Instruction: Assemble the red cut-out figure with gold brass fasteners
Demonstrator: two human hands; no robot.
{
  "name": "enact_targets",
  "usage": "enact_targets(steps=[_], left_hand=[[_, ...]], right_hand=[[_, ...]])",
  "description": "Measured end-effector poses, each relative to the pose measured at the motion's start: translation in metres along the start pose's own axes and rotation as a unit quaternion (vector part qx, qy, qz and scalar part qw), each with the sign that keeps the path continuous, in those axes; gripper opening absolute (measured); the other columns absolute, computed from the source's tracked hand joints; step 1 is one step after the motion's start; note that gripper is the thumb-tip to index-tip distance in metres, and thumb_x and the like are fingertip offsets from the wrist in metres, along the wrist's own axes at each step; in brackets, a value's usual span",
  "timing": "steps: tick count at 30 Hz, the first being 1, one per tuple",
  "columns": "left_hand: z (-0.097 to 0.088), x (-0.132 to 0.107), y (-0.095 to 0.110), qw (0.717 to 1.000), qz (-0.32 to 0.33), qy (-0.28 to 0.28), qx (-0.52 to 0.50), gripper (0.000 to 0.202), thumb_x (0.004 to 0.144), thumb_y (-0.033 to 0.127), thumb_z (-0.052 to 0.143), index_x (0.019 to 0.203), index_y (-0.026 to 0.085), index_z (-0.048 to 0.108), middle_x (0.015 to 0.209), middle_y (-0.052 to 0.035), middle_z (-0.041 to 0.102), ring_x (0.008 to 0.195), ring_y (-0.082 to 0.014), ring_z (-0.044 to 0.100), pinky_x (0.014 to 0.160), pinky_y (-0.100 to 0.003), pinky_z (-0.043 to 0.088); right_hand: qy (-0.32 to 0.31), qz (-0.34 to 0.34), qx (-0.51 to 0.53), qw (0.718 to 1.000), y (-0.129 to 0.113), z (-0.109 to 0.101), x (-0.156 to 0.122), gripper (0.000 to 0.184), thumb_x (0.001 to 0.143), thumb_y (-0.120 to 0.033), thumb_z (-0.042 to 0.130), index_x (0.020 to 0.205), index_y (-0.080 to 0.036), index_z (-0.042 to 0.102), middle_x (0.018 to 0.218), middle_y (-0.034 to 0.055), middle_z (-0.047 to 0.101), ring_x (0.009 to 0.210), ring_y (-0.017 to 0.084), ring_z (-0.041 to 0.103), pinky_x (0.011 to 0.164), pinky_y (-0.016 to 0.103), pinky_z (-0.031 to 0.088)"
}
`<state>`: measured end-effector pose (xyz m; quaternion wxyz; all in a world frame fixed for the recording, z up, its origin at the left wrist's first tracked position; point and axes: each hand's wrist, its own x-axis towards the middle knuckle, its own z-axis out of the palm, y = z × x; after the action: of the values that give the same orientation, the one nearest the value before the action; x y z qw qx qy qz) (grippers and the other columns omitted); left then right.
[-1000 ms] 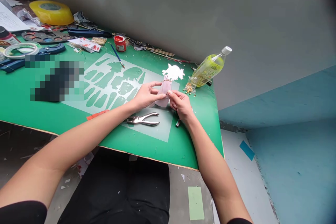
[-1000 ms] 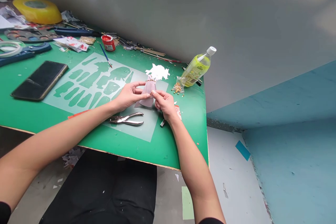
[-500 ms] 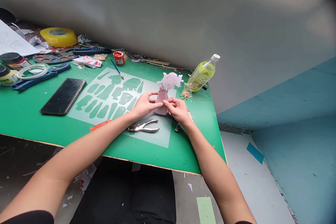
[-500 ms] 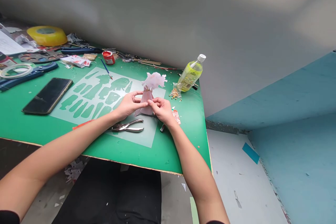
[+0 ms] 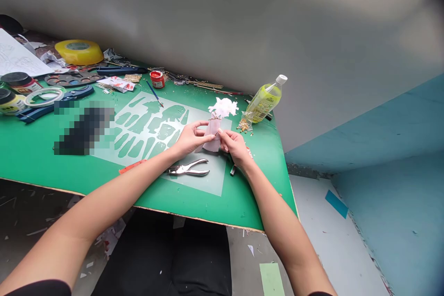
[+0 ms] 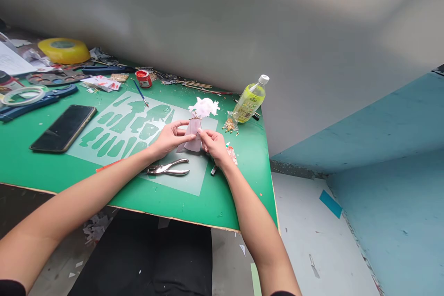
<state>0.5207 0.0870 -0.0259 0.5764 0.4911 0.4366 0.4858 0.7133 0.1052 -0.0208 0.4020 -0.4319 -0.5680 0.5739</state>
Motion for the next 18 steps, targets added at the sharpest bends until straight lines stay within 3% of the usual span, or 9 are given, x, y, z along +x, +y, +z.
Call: enact_targets(steps=[3, 7, 13, 16, 18], left_hand=[[-0.0003, 0.0009, -0.0007, 1.000, -0.008, -0.009, -0.021, 0.068, 0.075, 0.040, 0.091, 0.132, 0.011, 0.066, 0.096, -0.0131, 0.084, 0.081, -0.0241, 0.079, 0.075, -0.033, 0.060], [0.0017, 0.0001, 0.0002, 0.999, -0.006, -0.014, -0.032, 0.061, 0.076, 0.039, 0.091, 0.127, 0.011, 0.070, 0.103, -0.0146, 0.083, 0.085, -0.0233, 0.080, 0.080, -0.035, 0.062], [0.0054, -0.0007, -0.0001, 0.999, 0.013, 0.005, -0.039, 0.059, 0.074, 0.039, 0.092, 0.121, 0.010, 0.072, 0.106, -0.0154, 0.083, 0.093, -0.0267, 0.081, 0.088, -0.039, 0.064], [0.0071, -0.0011, -0.0029, 0.998, 0.045, 0.029, -0.024, 0.056, 0.076, 0.040, 0.090, 0.120, 0.010, 0.073, 0.106, -0.0153, 0.084, 0.095, -0.0283, 0.081, 0.090, -0.041, 0.065], [0.0083, -0.0021, -0.0057, 0.996, 0.075, 0.048, 0.009, 0.051, 0.081, 0.041, 0.086, 0.121, 0.012, 0.074, 0.104, -0.0141, 0.084, 0.095, -0.0284, 0.082, 0.091, -0.042, 0.065]], right_hand=[[0.014, -0.021, 0.007, 1.000, 0.0009, -0.0009, 0.0002, 0.058, 0.082, -0.072, 0.076, 0.062, -0.022, 0.057, 0.043, -0.0076, 0.039, 0.045, 0.008, 0.030, 0.049, 0.027, 0.026], [0.015, -0.025, -0.007, 1.000, 0.0032, -0.0019, 0.0006, 0.050, 0.081, -0.069, 0.079, 0.088, -0.019, 0.075, 0.046, -0.0093, 0.042, 0.045, 0.009, 0.031, 0.049, 0.026, 0.025], [0.039, -0.016, -0.029, 0.999, 0.0073, -0.0020, 0.0024, 0.055, 0.079, -0.070, 0.078, 0.096, -0.018, 0.070, 0.049, -0.0100, 0.042, 0.045, 0.009, 0.030, 0.048, 0.026, 0.022], [0.106, -0.068, -0.066, 0.990, 0.0071, 0.0003, 0.0005, 0.049, 0.082, -0.064, 0.078, 0.100, -0.022, 0.062, 0.054, -0.0109, 0.043, 0.049, 0.010, 0.034, 0.051, 0.026, 0.029], [0.174, -0.138, -0.120, 0.968, 0.0049, 0.0039, -0.0027, 0.046, 0.084, -0.059, 0.079, 0.106, -0.023, 0.060, 0.074, -0.0036, 0.060, 0.063, 0.013, 0.050, 0.061, 0.028, 0.042]])
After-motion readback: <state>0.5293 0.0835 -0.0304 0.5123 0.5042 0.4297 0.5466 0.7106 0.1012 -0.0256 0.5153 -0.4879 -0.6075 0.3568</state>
